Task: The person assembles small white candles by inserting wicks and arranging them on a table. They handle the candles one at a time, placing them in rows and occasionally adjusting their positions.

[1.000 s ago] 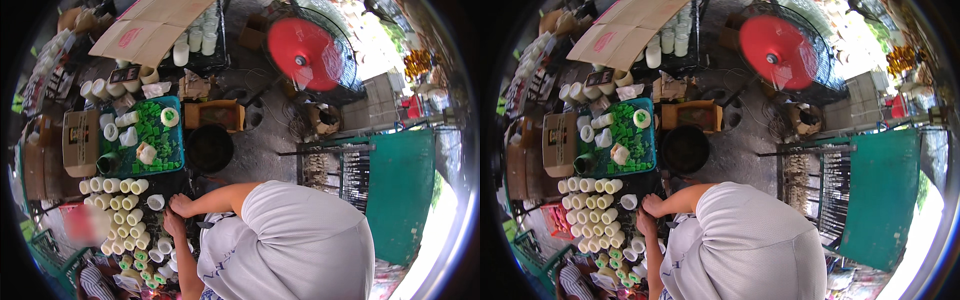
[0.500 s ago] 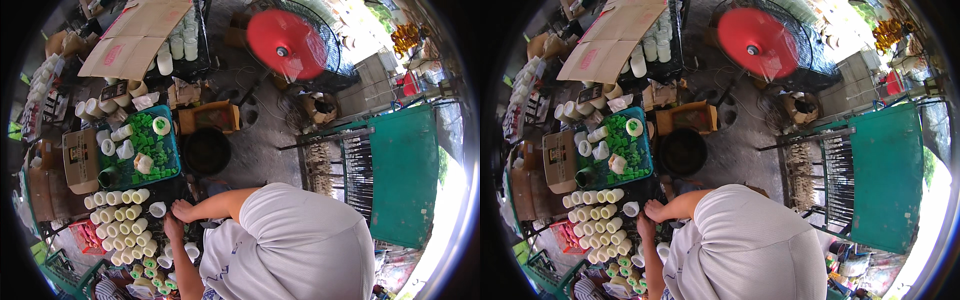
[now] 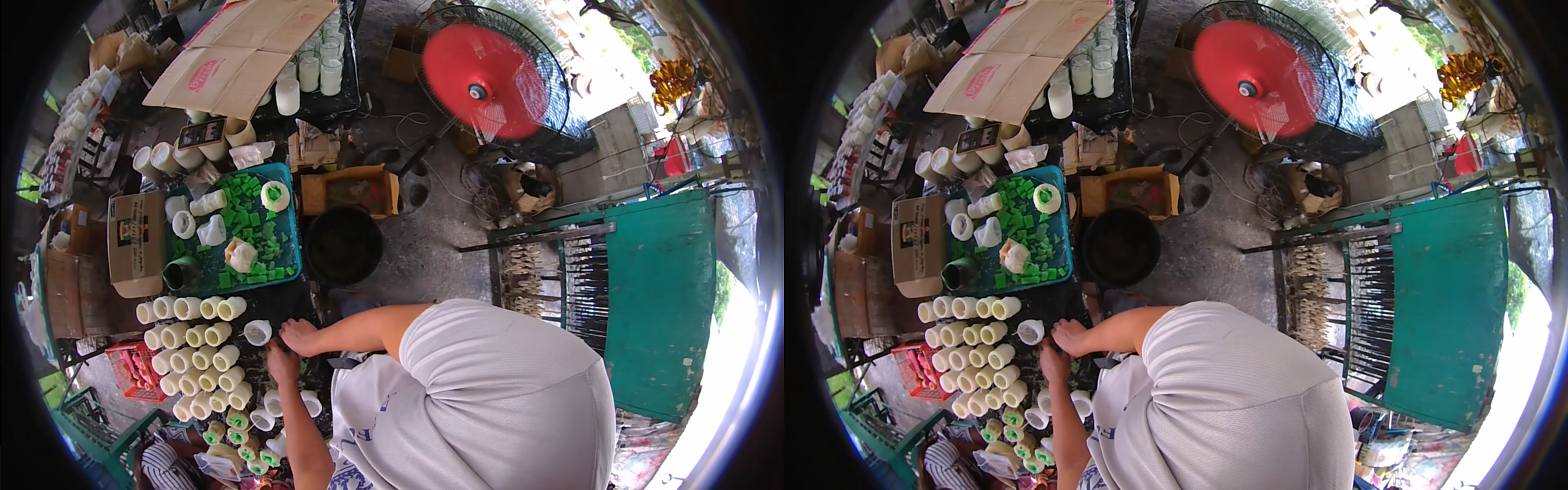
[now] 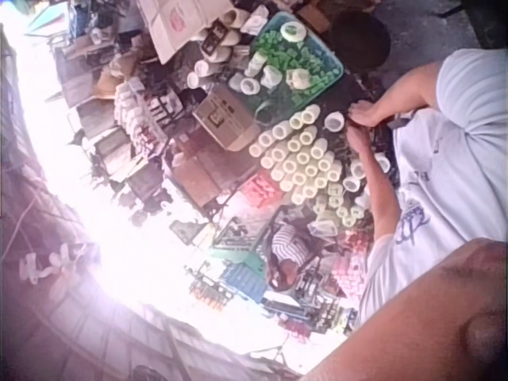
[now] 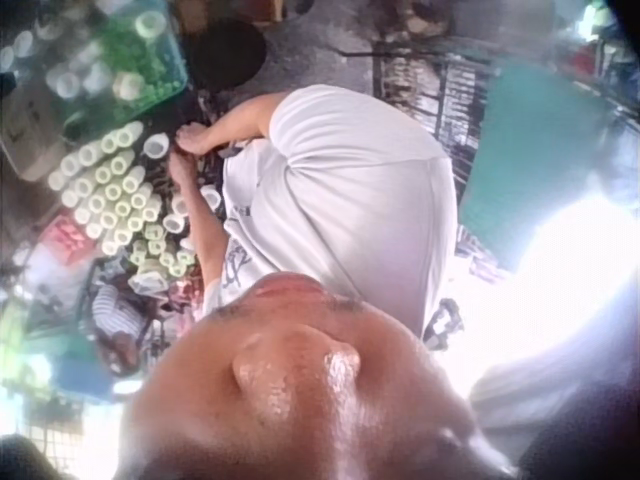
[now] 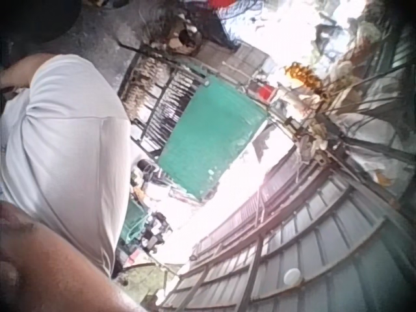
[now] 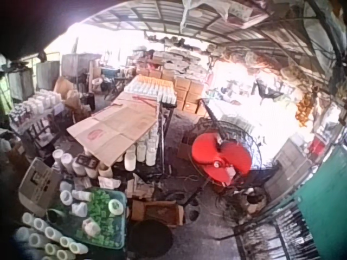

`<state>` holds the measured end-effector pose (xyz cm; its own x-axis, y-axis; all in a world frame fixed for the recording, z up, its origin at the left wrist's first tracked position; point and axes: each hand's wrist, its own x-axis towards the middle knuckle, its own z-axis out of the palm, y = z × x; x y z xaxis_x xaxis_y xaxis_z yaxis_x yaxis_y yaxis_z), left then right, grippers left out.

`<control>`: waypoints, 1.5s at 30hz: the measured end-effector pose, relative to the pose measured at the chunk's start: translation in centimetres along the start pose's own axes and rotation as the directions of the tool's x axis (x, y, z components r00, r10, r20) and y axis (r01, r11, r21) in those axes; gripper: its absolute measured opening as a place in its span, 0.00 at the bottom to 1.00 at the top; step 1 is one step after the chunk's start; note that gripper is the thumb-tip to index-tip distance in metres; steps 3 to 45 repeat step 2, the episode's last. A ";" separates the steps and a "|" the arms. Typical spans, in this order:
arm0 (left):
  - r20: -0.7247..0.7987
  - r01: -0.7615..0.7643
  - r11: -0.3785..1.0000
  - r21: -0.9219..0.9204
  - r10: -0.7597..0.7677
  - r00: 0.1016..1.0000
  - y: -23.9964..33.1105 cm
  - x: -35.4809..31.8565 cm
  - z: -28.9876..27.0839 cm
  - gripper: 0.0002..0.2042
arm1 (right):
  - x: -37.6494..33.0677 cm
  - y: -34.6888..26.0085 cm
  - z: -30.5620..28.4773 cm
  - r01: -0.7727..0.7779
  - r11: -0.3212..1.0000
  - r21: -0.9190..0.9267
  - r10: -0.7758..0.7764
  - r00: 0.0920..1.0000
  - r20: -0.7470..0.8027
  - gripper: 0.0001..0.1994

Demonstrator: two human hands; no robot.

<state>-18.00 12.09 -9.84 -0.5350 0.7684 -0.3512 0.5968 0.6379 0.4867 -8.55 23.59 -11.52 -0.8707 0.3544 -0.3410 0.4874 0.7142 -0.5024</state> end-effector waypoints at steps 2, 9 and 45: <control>-0.003 0.015 1.000 -0.001 -0.015 1.000 -0.3 -0.1 0.6 0.20 | 0.0 -0.1 0.4 -0.023 0.999 0.031 0.024 0.999 -0.030 0.28; -0.003 0.015 1.000 -0.001 -0.015 1.000 -0.3 -0.1 0.6 0.20 | 0.0 -0.1 0.4 -0.023 0.999 0.031 0.024 0.999 -0.030 0.28; -0.003 0.015 1.000 -0.001 -0.015 1.000 -0.3 -0.1 0.6 0.20 | 0.0 -0.1 0.4 -0.023 0.999 0.031 0.024 0.999 -0.030 0.28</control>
